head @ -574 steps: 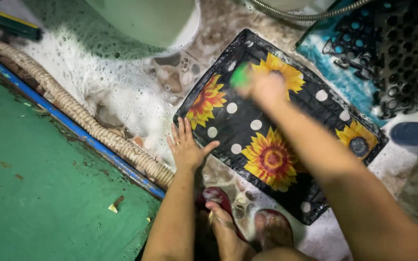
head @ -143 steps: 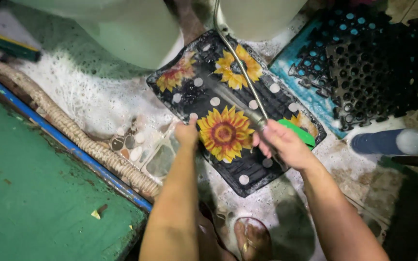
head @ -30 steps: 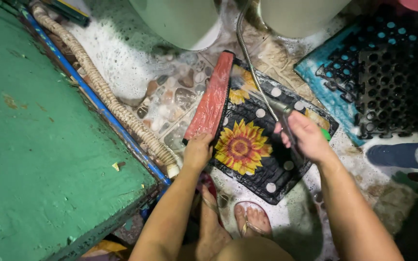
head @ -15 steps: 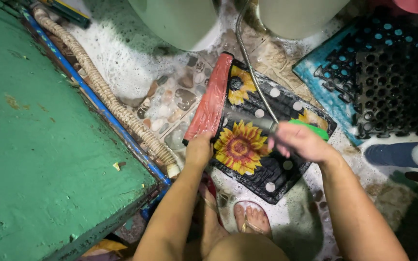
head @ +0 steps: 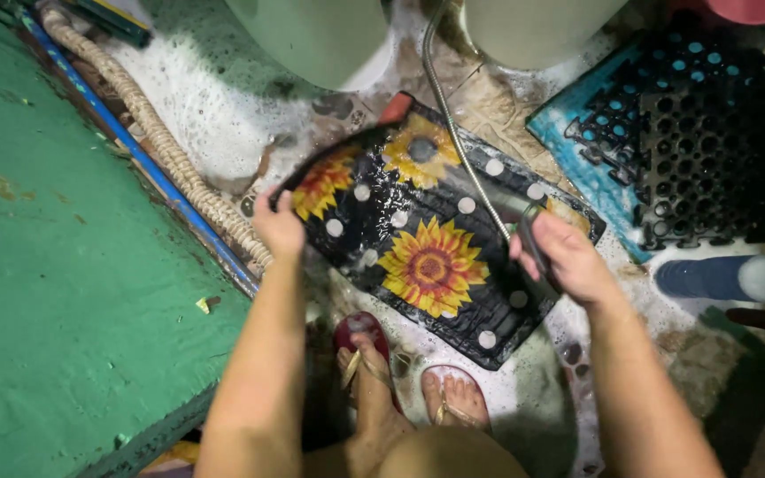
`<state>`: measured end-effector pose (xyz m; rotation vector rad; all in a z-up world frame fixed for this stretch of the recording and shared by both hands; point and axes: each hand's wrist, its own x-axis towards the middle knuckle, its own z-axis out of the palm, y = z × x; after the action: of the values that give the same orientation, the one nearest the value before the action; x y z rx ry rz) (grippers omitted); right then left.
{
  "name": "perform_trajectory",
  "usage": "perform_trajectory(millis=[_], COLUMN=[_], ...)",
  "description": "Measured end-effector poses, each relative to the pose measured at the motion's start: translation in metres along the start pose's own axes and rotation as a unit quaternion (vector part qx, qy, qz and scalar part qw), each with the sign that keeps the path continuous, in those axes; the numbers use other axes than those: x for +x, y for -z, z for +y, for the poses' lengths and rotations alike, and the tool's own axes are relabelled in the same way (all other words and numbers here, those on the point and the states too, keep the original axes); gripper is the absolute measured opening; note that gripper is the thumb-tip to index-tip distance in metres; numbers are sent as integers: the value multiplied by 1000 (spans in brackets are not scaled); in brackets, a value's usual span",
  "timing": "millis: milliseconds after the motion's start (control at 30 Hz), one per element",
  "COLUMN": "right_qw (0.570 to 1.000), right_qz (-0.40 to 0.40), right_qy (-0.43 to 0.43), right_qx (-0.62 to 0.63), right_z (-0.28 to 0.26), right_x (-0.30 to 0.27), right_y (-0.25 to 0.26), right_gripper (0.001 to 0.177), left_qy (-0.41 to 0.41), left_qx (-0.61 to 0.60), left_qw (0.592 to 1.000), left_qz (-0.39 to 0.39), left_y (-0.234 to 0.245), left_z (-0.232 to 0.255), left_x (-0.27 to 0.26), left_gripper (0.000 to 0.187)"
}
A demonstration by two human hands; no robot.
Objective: The person cleans a floor mat by rinsing it with a bidet sprayer and scrubbing it with a brush.
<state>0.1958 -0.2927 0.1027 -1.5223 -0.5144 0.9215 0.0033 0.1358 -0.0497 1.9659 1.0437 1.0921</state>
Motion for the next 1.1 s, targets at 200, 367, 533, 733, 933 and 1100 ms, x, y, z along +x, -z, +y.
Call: perform_trajectory(millis=[200,367,533,733,933,1100], right_qw=[994,986,987,972,976,963], right_qz=[64,32,55,32,18,-42], right_qy=[-28,-12,-62,-56,-48,64], right_qx=[-86,-164,-137,-227,-214,-259], right_z=[-1,1,6,15,10,-6], right_x=[-3,-14,-19,-10,-5,2], right_y=[27,57,65,46,6,-14], right_gripper=[37,37,32,42,48,45], left_qy=[147,152,88,-195,33,37], left_qx=[-8,-3,43,293,390,407], left_qw=[989,988,995,915,744,725], left_qz=[-19,27,25,-195,-542,-555], left_y=[0,-14,-16,-19,-7,-22], left_z=[-17,-20,-5,65,133,132], left_x=[15,46,54,-38,-100,-79], left_gripper=[23,20,23,21,126,131])
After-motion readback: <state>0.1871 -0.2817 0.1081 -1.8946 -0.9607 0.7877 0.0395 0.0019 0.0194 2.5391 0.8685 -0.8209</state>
